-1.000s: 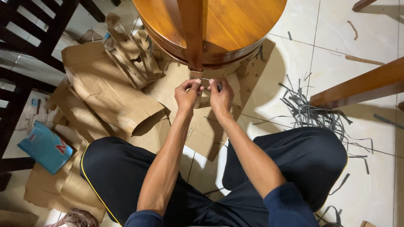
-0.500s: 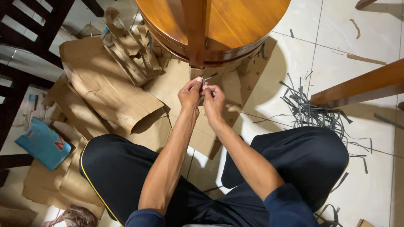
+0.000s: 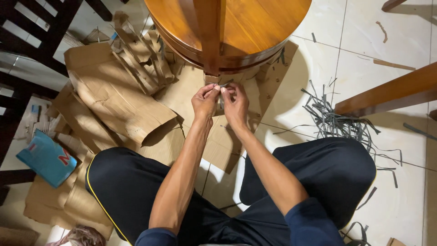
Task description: Wrapping the legs of a wooden stool with protective paper and securing them with plastic cable ties.
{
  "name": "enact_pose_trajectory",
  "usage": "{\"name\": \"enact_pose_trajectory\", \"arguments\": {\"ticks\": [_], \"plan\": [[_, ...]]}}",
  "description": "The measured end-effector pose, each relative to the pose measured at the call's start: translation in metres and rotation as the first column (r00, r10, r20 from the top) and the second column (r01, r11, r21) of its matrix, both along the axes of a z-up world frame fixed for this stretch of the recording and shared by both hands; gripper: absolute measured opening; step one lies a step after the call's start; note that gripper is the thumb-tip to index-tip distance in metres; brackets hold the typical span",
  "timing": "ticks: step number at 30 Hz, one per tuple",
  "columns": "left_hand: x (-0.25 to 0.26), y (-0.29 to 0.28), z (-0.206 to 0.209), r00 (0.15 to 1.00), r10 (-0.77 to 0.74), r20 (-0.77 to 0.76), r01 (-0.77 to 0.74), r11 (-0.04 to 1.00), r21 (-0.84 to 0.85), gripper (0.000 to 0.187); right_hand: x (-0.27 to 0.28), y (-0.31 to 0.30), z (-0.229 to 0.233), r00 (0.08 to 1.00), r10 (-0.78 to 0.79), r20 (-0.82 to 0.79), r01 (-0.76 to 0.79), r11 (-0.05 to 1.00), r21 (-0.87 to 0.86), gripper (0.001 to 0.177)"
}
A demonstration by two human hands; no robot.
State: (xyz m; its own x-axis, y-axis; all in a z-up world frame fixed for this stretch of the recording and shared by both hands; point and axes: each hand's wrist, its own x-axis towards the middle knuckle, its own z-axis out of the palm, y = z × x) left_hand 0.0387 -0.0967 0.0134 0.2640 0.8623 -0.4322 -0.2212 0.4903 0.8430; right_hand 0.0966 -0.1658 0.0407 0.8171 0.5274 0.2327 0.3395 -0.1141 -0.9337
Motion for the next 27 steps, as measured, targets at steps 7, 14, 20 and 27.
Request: {"name": "enact_pose_trajectory", "arguments": {"ticks": [7, 14, 20, 27], "plan": [[0.001, -0.002, -0.004, 0.996, 0.006, -0.090, 0.007, 0.990, 0.137, 0.021, 0.012, 0.003, 0.011, 0.985, 0.121, 0.123, -0.122, 0.993, 0.001, 0.005], [0.000, -0.002, 0.000, 0.968, 0.050, -0.247, 0.035, 0.944, 0.329, 0.014, 0.015, 0.006, 0.006, 0.959, 0.120, 0.256, -0.125, 0.992, 0.003, 0.006], [-0.006, -0.010, 0.013, 0.949, 0.059, -0.309, 0.073, 0.914, 0.400, 0.011, 0.015, 0.009, 0.006, 0.968, 0.120, 0.220, -0.123, 0.992, 0.000, 0.010], [-0.008, -0.017, 0.016, 0.974, 0.074, -0.213, 0.003, 0.941, 0.339, 0.014, 0.013, 0.009, 0.001, 0.978, 0.100, 0.184, -0.103, 0.995, 0.007, 0.011]]}}
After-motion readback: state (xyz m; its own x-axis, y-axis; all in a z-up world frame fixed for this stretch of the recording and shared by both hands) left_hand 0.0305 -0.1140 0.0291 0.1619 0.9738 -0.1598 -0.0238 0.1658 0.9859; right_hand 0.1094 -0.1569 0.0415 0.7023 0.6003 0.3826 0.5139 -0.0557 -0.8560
